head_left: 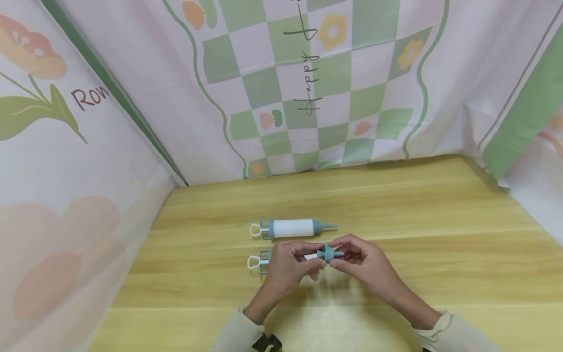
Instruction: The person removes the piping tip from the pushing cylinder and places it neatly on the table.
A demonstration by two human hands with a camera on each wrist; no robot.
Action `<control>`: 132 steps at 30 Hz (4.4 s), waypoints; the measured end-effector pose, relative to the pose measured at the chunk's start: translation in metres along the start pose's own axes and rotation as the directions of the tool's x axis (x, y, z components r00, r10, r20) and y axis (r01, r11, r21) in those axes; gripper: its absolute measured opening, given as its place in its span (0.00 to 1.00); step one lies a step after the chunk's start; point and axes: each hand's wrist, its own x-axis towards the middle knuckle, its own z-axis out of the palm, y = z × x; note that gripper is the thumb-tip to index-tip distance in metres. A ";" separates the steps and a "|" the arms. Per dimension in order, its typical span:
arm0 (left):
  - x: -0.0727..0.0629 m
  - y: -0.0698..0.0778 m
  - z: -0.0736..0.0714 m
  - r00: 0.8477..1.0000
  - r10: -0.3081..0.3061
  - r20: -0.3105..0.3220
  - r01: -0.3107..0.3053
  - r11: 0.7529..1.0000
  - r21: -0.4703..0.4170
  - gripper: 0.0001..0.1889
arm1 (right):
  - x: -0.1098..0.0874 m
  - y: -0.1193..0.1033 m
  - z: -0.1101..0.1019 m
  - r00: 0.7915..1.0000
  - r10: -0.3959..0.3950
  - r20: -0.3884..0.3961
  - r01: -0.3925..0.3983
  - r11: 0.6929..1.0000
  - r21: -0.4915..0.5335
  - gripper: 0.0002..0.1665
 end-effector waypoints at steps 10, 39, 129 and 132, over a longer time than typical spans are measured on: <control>0.001 -0.002 0.002 0.999 -0.010 -0.044 0.011 1.000 0.011 0.15 | 0.001 -0.002 0.001 1.000 0.008 -0.007 -0.008 1.000 -0.027 0.16; 0.017 -0.008 0.004 0.999 -0.007 -0.033 0.014 0.972 0.235 0.11 | -0.017 0.002 -0.044 0.998 -0.002 -0.070 -0.014 0.975 -0.222 0.16; 0.032 0.008 -0.030 0.990 -0.142 0.002 0.067 0.483 0.873 0.19 | 0.010 0.020 -0.077 0.994 0.106 0.010 -0.073 0.746 -0.662 0.28; 0.025 0.005 -0.056 0.987 -0.145 -0.073 0.138 0.518 0.844 0.20 | 0.014 0.019 -0.077 0.994 0.102 0.030 -0.057 0.754 -0.654 0.28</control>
